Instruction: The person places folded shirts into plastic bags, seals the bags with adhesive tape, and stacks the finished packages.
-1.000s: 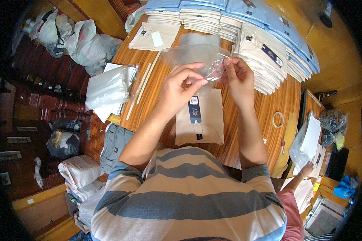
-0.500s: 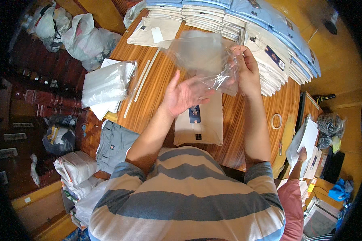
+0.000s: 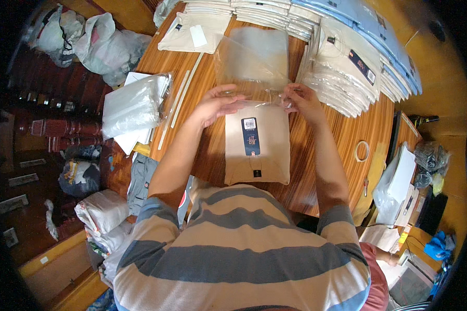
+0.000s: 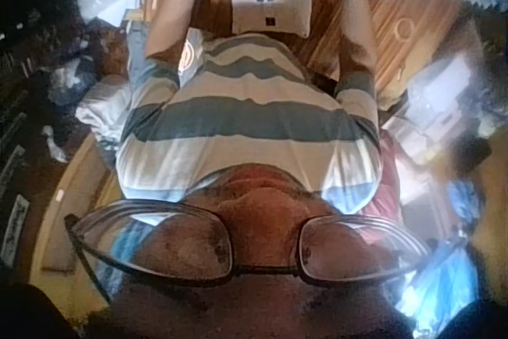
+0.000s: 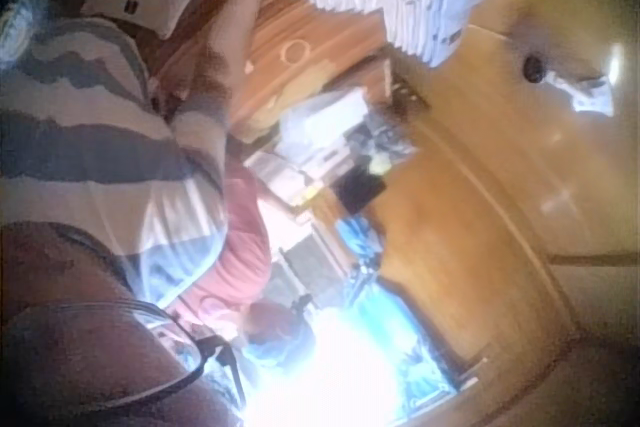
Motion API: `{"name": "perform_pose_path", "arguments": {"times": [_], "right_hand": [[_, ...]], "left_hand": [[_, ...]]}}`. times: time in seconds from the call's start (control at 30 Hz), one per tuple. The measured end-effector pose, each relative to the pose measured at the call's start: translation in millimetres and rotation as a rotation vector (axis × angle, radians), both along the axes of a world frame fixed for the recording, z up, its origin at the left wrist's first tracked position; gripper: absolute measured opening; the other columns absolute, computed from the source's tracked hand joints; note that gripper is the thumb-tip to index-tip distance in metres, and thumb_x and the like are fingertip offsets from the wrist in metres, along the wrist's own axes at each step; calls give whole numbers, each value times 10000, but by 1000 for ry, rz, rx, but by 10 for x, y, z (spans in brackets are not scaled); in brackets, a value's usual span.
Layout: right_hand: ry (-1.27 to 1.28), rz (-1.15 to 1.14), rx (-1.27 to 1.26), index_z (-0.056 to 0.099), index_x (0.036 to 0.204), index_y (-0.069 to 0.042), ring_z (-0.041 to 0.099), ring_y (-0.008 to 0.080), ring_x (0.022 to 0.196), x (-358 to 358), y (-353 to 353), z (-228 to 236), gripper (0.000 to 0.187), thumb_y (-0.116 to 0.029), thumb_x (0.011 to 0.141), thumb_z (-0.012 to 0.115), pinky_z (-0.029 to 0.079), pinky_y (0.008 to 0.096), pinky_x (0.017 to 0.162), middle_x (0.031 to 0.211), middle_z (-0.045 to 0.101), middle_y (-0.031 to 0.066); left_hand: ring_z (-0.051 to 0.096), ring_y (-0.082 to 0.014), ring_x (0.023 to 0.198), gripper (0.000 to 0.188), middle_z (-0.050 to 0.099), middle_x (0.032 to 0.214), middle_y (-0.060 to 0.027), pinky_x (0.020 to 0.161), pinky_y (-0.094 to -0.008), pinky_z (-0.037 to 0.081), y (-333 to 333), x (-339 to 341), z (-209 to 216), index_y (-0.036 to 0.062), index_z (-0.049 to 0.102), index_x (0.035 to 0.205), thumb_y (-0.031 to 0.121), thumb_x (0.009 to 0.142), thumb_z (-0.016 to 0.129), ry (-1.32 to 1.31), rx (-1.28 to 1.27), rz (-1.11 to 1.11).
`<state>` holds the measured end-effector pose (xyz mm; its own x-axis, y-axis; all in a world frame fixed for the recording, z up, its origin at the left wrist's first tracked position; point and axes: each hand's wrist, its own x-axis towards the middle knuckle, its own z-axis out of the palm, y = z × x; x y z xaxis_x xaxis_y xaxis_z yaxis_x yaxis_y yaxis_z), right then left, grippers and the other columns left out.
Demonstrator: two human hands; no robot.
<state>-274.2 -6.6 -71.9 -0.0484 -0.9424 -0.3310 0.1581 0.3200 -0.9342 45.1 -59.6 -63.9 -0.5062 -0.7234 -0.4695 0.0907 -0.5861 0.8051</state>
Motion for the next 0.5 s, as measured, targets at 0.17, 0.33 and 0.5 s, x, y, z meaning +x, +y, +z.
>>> {"name": "perform_pose_path", "arguments": {"times": [0.17,0.33,0.5], "right_hand": [[213,29,-2,706,1094,16,739,189,766,-155,-83,-487,270,-203,956,788,610,299,649,926,755,102],[641,-14,-156,747,997,5,736,174,767,-3,-79,-535,252,-197,883,846,589,312,680,900,784,99],[776,-30,-250,755,961,-9,738,166,776,-89,52,-645,281,-219,826,884,587,336,710,874,788,102]], "left_hand": [[764,-280,995,424,729,1186,-227,840,-340,642,-175,-33,-386,-36,566,1325,19,944,741,-130,-40,53],[753,-223,808,321,768,935,-185,692,-327,596,-205,-143,-669,-72,689,1096,82,855,835,-643,-444,139],[740,-220,776,327,769,901,-161,708,-332,576,-42,-273,-428,-55,704,1057,109,817,853,-909,-687,101]]}}
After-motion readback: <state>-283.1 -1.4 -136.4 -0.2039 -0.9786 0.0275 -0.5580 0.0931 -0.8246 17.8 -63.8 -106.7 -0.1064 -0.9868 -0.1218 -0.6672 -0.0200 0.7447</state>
